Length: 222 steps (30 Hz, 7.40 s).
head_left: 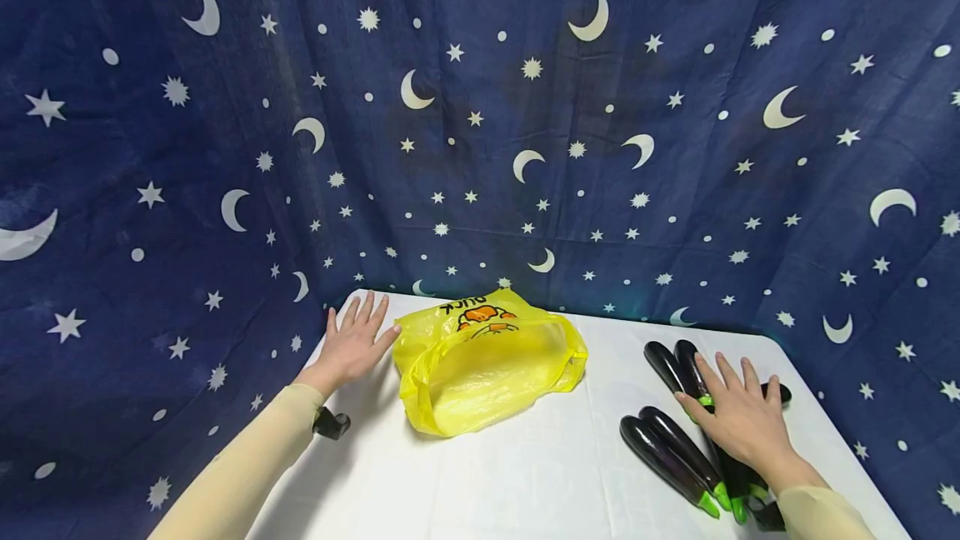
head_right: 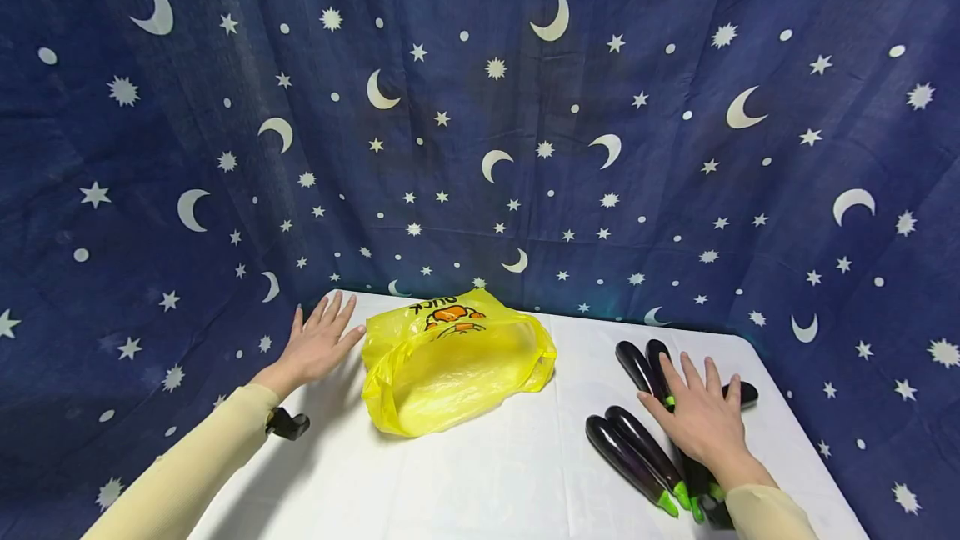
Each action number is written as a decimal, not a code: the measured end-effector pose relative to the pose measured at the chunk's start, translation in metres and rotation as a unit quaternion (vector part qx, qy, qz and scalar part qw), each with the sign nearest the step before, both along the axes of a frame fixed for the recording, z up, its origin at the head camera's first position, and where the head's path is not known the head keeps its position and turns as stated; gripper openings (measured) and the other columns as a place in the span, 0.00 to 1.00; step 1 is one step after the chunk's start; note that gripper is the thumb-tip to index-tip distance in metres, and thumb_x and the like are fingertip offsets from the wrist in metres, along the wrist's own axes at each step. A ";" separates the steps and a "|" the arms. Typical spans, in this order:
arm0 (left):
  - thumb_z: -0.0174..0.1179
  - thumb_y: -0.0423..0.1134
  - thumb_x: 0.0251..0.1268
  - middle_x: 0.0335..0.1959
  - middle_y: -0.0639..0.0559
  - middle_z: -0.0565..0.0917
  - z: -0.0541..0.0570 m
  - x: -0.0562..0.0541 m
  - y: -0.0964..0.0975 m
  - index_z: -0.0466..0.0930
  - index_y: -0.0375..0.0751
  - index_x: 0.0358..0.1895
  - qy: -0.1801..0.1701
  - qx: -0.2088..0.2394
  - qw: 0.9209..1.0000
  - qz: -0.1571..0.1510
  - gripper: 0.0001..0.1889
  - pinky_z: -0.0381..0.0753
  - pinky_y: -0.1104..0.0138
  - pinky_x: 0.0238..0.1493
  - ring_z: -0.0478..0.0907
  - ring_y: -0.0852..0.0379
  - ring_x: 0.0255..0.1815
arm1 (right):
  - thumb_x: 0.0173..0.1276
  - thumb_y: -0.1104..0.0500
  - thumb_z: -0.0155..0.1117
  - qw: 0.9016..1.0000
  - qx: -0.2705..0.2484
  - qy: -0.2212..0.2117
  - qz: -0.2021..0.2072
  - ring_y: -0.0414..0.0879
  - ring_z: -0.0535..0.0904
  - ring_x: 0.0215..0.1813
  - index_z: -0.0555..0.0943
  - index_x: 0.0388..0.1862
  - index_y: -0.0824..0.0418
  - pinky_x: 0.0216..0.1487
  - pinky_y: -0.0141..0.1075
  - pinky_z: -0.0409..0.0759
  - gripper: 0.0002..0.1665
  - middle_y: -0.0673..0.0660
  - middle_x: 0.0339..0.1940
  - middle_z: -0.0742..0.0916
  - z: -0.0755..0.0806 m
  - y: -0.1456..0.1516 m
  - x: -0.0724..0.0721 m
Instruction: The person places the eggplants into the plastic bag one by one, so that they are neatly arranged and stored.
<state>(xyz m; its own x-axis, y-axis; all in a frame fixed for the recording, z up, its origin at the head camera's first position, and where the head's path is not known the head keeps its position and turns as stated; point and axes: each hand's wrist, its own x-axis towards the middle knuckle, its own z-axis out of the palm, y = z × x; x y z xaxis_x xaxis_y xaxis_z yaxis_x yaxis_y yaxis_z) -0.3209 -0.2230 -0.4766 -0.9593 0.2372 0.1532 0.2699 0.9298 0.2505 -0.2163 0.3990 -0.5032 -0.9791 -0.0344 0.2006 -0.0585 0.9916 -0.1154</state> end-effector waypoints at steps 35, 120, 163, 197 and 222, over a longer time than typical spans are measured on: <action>0.35 0.67 0.79 0.83 0.38 0.49 0.015 0.019 0.032 0.52 0.43 0.83 0.015 0.049 0.995 -0.080 0.41 0.33 0.32 0.73 0.42 0.32 0.81 | 0.69 0.25 0.55 0.998 -0.028 -0.019 0.045 0.78 0.54 0.73 0.60 0.82 0.58 0.67 0.77 0.36 0.55 0.74 0.76 0.65 0.004 -0.033 0.014; 0.58 0.26 0.68 0.69 0.46 0.71 0.025 0.023 0.064 0.62 0.52 0.81 -0.138 0.075 0.957 -0.245 0.39 0.75 0.55 0.64 0.72 0.51 0.63 | 0.54 0.63 0.80 0.937 -0.199 -0.281 0.065 0.45 0.80 0.41 0.71 0.76 0.53 0.42 0.49 0.81 0.50 0.54 0.53 0.85 -0.013 -0.089 0.024; 0.55 0.21 0.63 0.77 0.46 0.66 0.030 0.020 0.063 0.63 0.48 0.80 -0.170 0.090 0.953 -0.234 0.40 0.65 0.53 0.72 0.62 0.47 0.76 | 0.55 0.68 0.74 0.910 -0.255 -0.320 0.066 0.50 0.79 0.40 0.69 0.77 0.59 0.36 0.46 0.80 0.48 0.57 0.46 0.83 -0.001 -0.099 0.022; 0.52 0.19 0.59 0.81 0.52 0.58 0.027 0.017 0.057 0.55 0.55 0.83 -0.191 0.141 0.944 -0.229 0.47 0.59 0.53 0.76 0.52 0.51 0.81 | 0.71 0.60 0.68 0.740 -0.567 -0.340 0.120 0.54 0.84 0.49 0.47 0.86 0.55 0.43 0.48 0.85 0.54 0.62 0.61 0.80 0.001 -0.095 0.003; 0.53 0.19 0.60 0.82 0.50 0.57 0.027 0.016 0.062 0.53 0.55 0.83 -0.191 0.141 0.944 -0.230 0.48 0.56 0.52 0.77 0.51 0.50 0.81 | 0.71 0.61 0.69 0.660 -0.643 -0.362 0.139 0.56 0.84 0.55 0.50 0.85 0.51 0.46 0.46 0.86 0.52 0.65 0.63 0.81 -0.007 -0.173 -0.047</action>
